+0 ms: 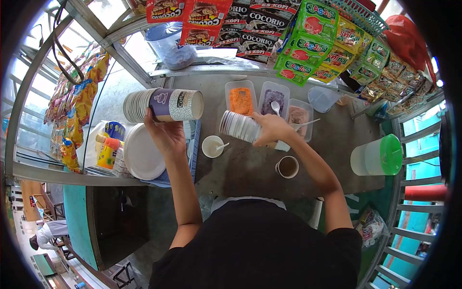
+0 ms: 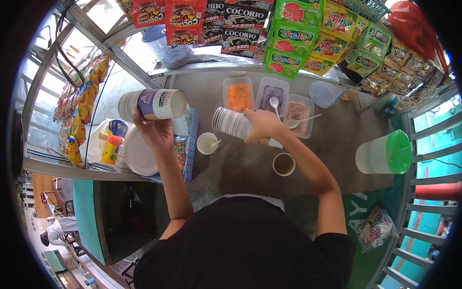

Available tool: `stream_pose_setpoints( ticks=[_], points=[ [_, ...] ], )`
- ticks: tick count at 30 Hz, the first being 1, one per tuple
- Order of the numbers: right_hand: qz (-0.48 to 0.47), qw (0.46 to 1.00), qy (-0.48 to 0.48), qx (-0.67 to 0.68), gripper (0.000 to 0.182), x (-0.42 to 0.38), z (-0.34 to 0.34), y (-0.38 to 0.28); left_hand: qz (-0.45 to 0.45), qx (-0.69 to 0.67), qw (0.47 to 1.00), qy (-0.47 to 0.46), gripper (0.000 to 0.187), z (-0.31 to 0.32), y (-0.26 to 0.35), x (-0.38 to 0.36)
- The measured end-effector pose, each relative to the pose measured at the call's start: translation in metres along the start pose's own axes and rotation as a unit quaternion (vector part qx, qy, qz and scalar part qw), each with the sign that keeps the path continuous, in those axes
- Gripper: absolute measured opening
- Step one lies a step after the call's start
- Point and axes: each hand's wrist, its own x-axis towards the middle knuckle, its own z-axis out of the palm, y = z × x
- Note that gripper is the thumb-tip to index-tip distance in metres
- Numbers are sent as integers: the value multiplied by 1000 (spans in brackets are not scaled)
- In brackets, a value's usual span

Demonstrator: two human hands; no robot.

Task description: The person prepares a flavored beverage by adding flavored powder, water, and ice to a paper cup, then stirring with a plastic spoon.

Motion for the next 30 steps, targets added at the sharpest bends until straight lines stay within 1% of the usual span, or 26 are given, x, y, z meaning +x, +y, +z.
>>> stream_pose_setpoints(
  ticks=[2,3,5,6,7,8,9,10,12,13,14,15,16,17,18,19,20,21,22,23,24,25,27,28,29,30],
  points=[
    [-8,999,-6,-46,87,28,14,0,-20,-7,999,29,54,-7,-1,-1],
    [-10,999,-6,-48,87,36,15,-5,-17,-8,999,29,54,-7,1,-3],
    [-9,993,-27,-117,84,50,16,-15,-5,-2,999,34,54,-8,5,-7],
    [10,988,-41,-148,81,51,8,-30,-1,-1,999,36,54,-12,8,-6],
    [7,988,-43,-149,81,56,5,-39,2,7,999,46,58,-18,11,-5],
    [-10,977,-38,-209,82,61,3,-46,4,15,998,56,62,-22,12,-4],
    [-26,963,-33,-268,82,66,1,-53,5,16,998,59,62,-23,13,-5],
    [-27,963,-35,-267,82,70,-3,-66,1,12,998,65,64,-23,15,-6],
    [-29,908,-87,-409,74,82,-11,-91,-3,9,997,72,65,-25,16,-7],
    [-30,908,-87,-408,74,90,-9,-100,-39,-32,997,58,66,-28,16,-7],
    [-49,885,-83,-456,71,97,-8,-107,-75,-72,994,43,66,-31,15,-6],
    [-69,858,-79,-502,68,102,-8,-115,-74,-72,994,42,66,-36,14,-3],
    [-70,858,-78,-503,68,106,-9,-122,-141,-145,979,26,68,-42,14,1],
    [-71,868,-68,-487,69,110,-10,-128,-206,-217,954,10,69,-47,14,4],
    [-73,878,-58,-470,69,110,-14,-134,-205,-216,955,10,69,-46,13,5],
    [-74,877,-58,-471,69,108,-20,-135,-242,-240,940,10,69,-44,9,4],
    [-97,914,-26,-394,70,105,-27,-133,-278,-264,924,10,69,-42,5,2],
    [-120,942,5,-313,71,100,-36,-132,-277,-264,924,11,69,-38,3,-1],
    [-121,942,5,-314,71,96,-44,-128,-342,-340,876,25,68,-30,3,-5],
    [-143,958,7,-247,69,91,-52,-121,-404,-412,816,39,67,-23,0,-9],
    [-165,970,9,-178,67,86,-57,-112,-407,-448,795,44,67,-18,-6,-12],
    [-163,971,9,-177,67,83,-57,-101,-408,-448,794,45,67,-8,-8,-15],
    [-173,983,35,-40,77,80,-52,-77,-439,-494,747,74,68,17,-9,-21],
    [-171,984,37,-40,77,79,-49,-67,-444,-509,735,63,73,27,-11,-24],
    [-180,982,56,3,78,77,-45,-58,-448,-507,733,63,73,40,-11,-27],
    [-189,978,75,46,79,77,-40,-50,-467,-517,712,83,75,55,-9,-30]
  ],
)
